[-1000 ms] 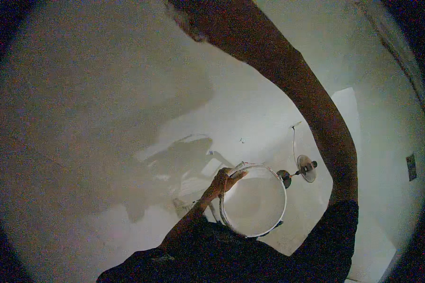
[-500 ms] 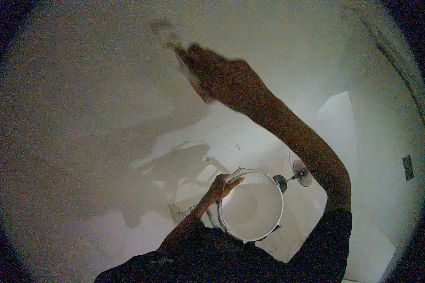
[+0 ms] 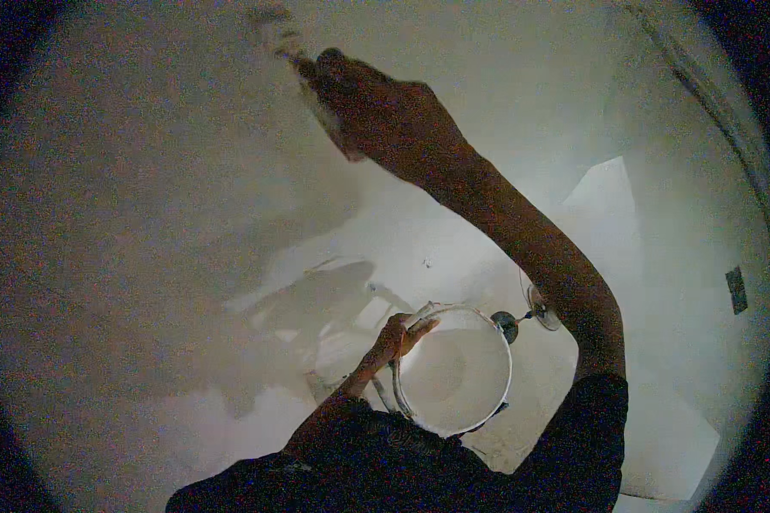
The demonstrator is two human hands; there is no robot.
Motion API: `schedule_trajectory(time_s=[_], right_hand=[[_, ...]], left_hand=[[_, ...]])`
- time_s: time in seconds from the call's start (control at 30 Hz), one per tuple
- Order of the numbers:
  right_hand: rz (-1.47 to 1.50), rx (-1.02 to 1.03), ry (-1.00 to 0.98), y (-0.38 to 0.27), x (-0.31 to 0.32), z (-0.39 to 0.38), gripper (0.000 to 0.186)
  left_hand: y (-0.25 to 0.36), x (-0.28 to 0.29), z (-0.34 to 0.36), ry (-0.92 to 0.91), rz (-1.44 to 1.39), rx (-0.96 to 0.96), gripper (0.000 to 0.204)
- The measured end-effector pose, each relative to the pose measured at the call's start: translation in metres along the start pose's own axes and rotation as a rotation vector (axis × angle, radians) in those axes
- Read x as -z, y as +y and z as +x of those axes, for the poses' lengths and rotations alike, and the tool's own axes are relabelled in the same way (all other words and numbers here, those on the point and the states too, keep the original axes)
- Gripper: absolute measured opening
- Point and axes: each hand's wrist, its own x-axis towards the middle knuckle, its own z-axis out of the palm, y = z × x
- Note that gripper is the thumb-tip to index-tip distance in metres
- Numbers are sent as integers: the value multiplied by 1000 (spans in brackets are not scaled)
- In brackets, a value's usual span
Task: Painting the ceiling and walls of a room using a brush and a bucket of white paint.
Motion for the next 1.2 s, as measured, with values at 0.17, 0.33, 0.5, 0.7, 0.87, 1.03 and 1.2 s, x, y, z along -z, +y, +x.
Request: schedule_trajectory(time_s=[0.17, 0.33, 0.5, 0.7, 0.87, 1.03, 1.2], right_hand=[[127, -177, -758, -1, -63, -61, 65], [113, 78, -451, 0, -55, -100, 59], [5, -150, 57, 12, -4, -3, 54], [90, -169, -528, -3, -73, -88, 53], [159, -19, -490, -21, -50, -94, 65], [-19, -25, -41, -28, -20, -6, 62], [153, -212, -626, -41, -74, -67, 58]], left_hand=[[-3, 7, -2, 67, 84, -70, 60], [42, 33, -2, -292, 15, 137, 60], [-1, 1, 1, -41, 63, -6, 60], [15, 13, 0, -103, 86, 63, 56], [14, 9, 3, -75, 51, -44, 47], [-39, -27, 10, 249, 52, -370, 52], [-7, -3, 4, -75, -234, -44, 48]])
